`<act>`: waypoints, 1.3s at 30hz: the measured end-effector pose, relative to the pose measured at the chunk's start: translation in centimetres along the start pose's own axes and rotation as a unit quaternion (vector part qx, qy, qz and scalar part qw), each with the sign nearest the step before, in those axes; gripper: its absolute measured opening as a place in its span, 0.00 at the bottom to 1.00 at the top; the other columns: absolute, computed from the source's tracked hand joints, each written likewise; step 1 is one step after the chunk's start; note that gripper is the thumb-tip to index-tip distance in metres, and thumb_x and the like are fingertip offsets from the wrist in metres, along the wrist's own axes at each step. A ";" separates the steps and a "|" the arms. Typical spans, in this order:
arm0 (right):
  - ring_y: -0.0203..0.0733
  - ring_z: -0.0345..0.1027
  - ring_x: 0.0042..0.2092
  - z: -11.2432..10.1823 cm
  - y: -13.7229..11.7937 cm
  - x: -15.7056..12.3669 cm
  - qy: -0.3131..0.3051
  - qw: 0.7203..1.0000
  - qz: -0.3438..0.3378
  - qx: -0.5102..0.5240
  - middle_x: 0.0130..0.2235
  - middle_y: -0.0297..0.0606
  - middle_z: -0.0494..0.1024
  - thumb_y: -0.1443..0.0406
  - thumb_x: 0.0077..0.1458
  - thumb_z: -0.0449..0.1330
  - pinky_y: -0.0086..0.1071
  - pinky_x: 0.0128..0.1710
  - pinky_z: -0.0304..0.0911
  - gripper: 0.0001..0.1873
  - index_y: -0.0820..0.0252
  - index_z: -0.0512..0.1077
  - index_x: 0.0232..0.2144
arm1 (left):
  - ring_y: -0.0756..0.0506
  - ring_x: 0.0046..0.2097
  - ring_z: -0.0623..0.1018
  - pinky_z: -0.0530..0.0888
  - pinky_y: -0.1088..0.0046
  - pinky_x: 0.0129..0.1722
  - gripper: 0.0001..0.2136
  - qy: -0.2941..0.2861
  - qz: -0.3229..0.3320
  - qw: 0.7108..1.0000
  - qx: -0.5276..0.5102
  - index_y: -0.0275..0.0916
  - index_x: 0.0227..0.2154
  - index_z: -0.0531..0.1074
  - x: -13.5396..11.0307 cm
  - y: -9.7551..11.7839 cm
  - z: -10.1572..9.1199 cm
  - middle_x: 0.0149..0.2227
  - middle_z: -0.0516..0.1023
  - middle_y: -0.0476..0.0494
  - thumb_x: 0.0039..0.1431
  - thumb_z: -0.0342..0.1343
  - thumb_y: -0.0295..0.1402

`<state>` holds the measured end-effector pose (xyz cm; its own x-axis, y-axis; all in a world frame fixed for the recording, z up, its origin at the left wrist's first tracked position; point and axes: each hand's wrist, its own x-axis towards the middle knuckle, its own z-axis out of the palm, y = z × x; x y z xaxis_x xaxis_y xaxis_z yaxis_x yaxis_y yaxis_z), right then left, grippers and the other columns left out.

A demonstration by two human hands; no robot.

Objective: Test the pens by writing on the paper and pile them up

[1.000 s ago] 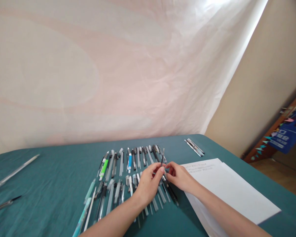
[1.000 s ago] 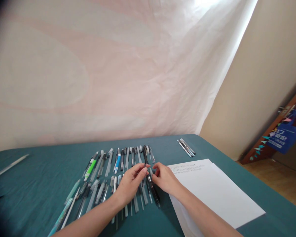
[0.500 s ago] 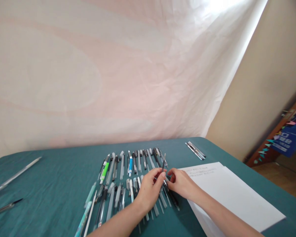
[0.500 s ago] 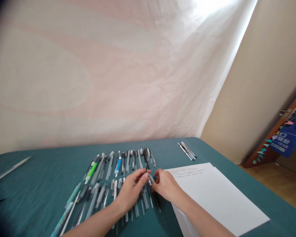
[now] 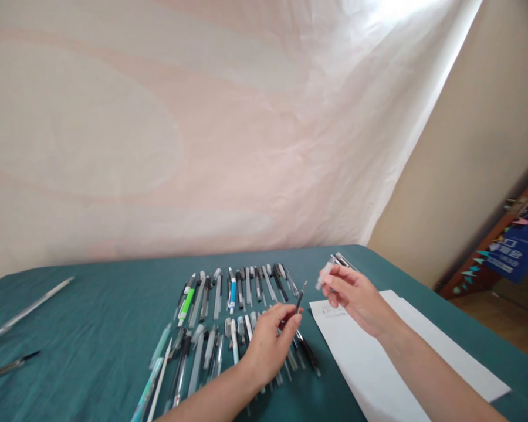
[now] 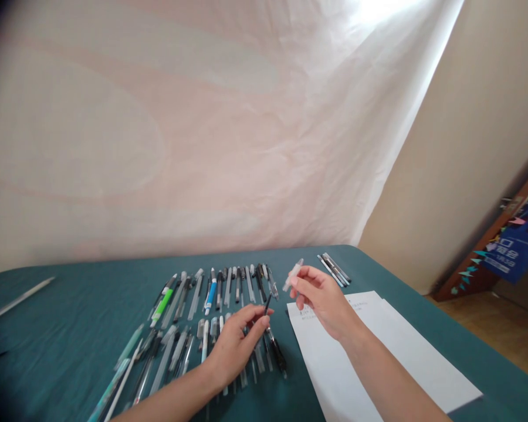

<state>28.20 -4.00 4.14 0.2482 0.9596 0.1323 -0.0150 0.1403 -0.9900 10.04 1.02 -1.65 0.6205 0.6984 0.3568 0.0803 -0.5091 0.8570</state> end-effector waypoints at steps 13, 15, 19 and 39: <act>0.33 0.62 0.27 1.1 -0.6 -0.5 0.022 0.993 -0.068 -0.098 0.37 0.43 0.72 0.57 0.49 0.57 0.26 0.19 0.61 0.14 0.62 0.69 0.33 | 0.48 0.33 0.69 0.63 0.75 0.33 0.13 -0.020 0.013 0.999 0.023 0.39 0.36 0.71 -0.1 0.3 0.0 0.31 0.70 0.46 0.60 0.43 0.37; 0.33 0.63 0.27 1.2 -0.6 -0.5 0.010 0.992 -0.069 -0.108 0.39 0.43 0.72 0.57 0.49 0.57 0.26 0.19 0.61 0.14 0.62 0.69 0.33 | 0.48 0.33 0.69 0.63 0.75 0.33 0.13 -0.021 0.014 0.999 0.026 0.40 0.36 0.71 -0.1 0.3 0.0 0.31 0.70 0.46 0.60 0.42 0.36; 0.33 0.64 0.27 1.3 -0.5 -0.7 -0.019 0.990 -0.065 -0.125 0.39 0.42 0.72 0.57 0.49 0.57 0.26 0.18 0.60 0.14 0.61 0.69 0.34 | 0.48 0.33 0.68 0.62 0.75 0.33 0.12 -0.028 0.017 0.999 0.033 0.39 0.35 0.71 -0.1 0.3 0.0 0.30 0.69 0.47 0.60 0.42 0.36; 0.31 0.60 0.25 2.3 2.0 -0.6 -0.100 0.985 -0.006 -0.138 0.29 0.35 0.70 0.57 0.48 0.59 0.25 0.20 0.60 0.14 0.61 0.69 0.35 | 0.48 0.32 0.68 0.63 0.75 0.32 0.13 -0.007 0.032 0.999 0.033 0.38 0.31 0.71 0.0 0.6 -0.3 0.28 0.69 0.46 0.59 0.42 0.35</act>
<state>25.83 -3.77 2.17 0.0509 0.9909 0.1242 0.2577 0.1071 -0.9603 9.89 0.89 -1.00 0.6373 0.6560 0.4044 0.0911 -0.5852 0.8058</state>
